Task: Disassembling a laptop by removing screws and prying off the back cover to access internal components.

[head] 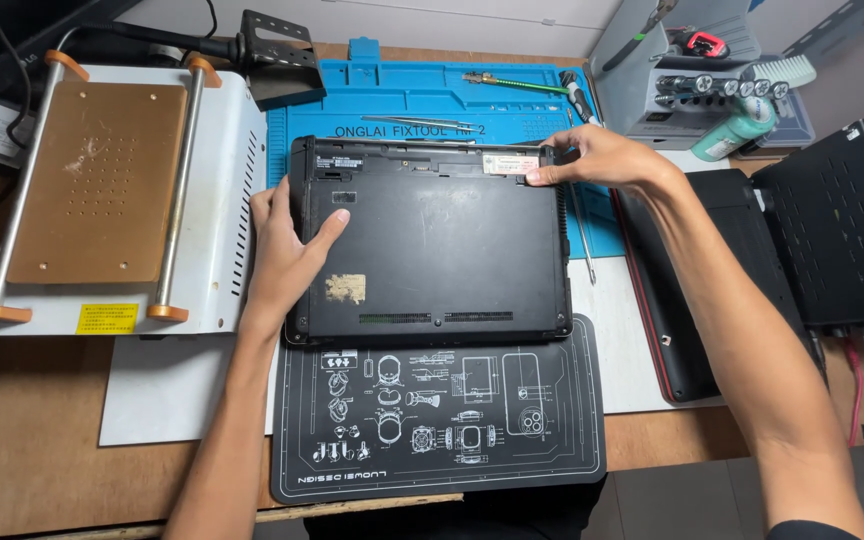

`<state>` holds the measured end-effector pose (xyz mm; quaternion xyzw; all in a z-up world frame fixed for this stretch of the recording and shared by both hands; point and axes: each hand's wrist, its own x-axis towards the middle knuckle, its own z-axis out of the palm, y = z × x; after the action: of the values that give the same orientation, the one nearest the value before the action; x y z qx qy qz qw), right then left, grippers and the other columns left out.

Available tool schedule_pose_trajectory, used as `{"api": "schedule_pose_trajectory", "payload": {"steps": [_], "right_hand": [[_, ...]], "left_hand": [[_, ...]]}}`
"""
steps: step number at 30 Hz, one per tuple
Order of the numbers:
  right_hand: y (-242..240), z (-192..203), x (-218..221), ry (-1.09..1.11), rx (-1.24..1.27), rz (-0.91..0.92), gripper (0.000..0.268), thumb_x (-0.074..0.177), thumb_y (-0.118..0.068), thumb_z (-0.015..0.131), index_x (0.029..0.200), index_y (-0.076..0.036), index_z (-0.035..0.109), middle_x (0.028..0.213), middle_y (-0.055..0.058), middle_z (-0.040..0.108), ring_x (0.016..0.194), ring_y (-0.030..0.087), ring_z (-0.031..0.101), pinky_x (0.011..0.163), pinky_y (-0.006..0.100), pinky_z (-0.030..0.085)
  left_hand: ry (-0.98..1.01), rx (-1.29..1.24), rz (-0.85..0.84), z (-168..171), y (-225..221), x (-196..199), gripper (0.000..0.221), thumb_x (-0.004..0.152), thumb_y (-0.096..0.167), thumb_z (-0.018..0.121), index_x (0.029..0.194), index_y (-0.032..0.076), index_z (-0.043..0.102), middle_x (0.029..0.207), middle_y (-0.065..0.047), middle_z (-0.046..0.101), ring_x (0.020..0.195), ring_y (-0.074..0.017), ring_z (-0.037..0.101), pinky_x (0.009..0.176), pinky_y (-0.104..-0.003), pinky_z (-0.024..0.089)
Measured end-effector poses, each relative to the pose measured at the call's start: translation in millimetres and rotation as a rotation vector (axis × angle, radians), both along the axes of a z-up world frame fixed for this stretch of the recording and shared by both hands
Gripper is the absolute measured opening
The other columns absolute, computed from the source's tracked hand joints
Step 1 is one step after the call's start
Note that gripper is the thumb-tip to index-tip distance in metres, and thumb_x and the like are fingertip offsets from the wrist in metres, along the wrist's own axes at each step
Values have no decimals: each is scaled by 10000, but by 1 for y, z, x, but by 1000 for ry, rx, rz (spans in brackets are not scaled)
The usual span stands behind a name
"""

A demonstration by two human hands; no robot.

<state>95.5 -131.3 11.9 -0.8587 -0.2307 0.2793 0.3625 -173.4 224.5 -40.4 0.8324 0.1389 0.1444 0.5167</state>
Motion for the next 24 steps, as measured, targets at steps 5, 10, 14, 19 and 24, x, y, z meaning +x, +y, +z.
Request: {"api": "schedule_pose_trajectory", "payload": {"steps": [5, 10, 14, 19, 24], "right_hand": [[2, -4, -3, -10, 6, 24, 489, 799, -290, 921, 1131, 23, 746, 1003, 176, 633, 941, 288, 618, 882, 434, 507], [1, -4, -1, -14, 16, 31, 510, 798, -300, 918, 1162, 13, 746, 1027, 179, 620, 975, 290, 585, 912, 443, 472], [7, 7, -10, -7, 12, 40, 502, 788, -309, 919, 1134, 16, 754, 1014, 185, 625, 978, 301, 591, 917, 443, 466], [8, 3, -10, -23, 1, 56, 504, 795, -317, 916, 1133, 20, 754, 1006, 180, 613, 972, 294, 577, 902, 445, 458], [15, 12, -22, -5, -19, 25, 505, 783, -355, 921, 1104, 2, 764, 955, 156, 652, 921, 262, 598, 846, 397, 446]], "left_hand": [[48, 87, 27, 2, -6, 1, 888, 1022, 406, 684, 1593, -99, 229, 1389, -247, 332, 1381, -448, 339, 1187, -606, 212], [72, 132, 29, 16, -14, -2, 876, 1021, 376, 670, 1616, -76, 213, 1376, -274, 375, 1346, -466, 359, 1165, -610, 185], [112, 43, -9, 35, -17, -11, 928, 971, 447, 688, 1648, 13, 225, 1436, -276, 365, 1385, -470, 275, 1145, -626, 106], [97, 70, -20, 23, -18, -9, 914, 954, 478, 705, 1651, 72, 277, 1450, -285, 381, 1373, -441, 192, 1124, -614, 55], [-80, 393, 40, 13, -26, -5, 799, 1003, 359, 717, 1627, 63, 314, 1464, -302, 354, 1350, -423, 227, 1090, -590, 82]]}}
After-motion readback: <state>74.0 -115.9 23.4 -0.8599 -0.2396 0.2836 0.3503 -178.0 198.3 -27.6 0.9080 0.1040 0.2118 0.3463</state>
